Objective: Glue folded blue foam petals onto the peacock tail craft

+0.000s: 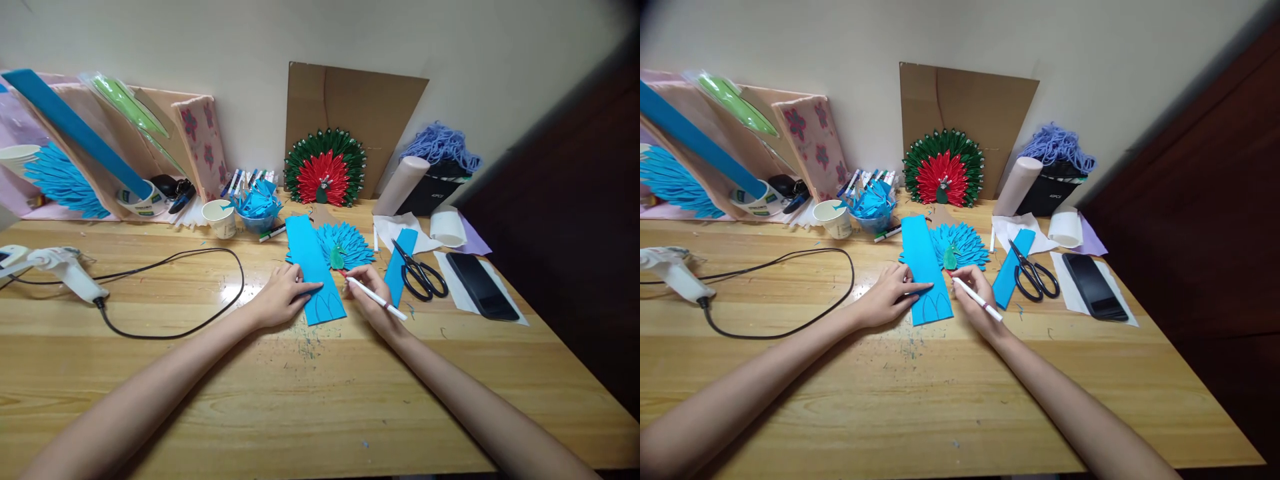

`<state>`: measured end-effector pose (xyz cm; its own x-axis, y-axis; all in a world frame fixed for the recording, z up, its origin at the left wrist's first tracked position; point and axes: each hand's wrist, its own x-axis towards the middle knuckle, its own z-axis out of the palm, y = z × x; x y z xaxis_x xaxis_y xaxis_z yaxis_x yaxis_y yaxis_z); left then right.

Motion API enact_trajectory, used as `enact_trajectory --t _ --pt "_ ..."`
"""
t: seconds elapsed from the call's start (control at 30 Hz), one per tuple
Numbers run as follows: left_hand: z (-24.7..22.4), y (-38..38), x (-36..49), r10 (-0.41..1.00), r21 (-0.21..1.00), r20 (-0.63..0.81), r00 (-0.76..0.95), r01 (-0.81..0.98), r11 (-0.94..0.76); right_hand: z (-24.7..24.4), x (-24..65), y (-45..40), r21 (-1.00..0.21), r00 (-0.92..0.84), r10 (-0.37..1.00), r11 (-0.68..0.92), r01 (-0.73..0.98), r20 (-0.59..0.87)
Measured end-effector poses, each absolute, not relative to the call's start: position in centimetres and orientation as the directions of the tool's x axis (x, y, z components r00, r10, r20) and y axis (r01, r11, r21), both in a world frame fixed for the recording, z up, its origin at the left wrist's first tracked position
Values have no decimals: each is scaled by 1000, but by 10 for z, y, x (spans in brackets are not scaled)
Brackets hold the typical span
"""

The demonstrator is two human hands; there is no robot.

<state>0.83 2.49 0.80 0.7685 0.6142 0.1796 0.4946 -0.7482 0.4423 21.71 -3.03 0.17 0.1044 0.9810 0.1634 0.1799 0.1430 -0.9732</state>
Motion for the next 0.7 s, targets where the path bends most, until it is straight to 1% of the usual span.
enact_trajectory --t 0.13,0.23,0.4,0.53,0.7 --pt "10 24 9 595 427 188 782 480 -766 -5 219 -28 -976 -3 999 43 212 43" --pt "11 23 10 594 419 181 784 485 -768 -5 221 -26 -966 -67 998 36 258 19" --pt "12 24 10 597 413 168 784 494 -765 1 223 -26 -952 -186 982 68 297 12" --pt "12 24 9 599 430 168 783 489 -759 1 226 -25 -926 -219 976 71 370 -12" --pt "12 25 9 605 456 168 778 483 -748 -1 225 -25 -916 -201 980 78 394 -3"
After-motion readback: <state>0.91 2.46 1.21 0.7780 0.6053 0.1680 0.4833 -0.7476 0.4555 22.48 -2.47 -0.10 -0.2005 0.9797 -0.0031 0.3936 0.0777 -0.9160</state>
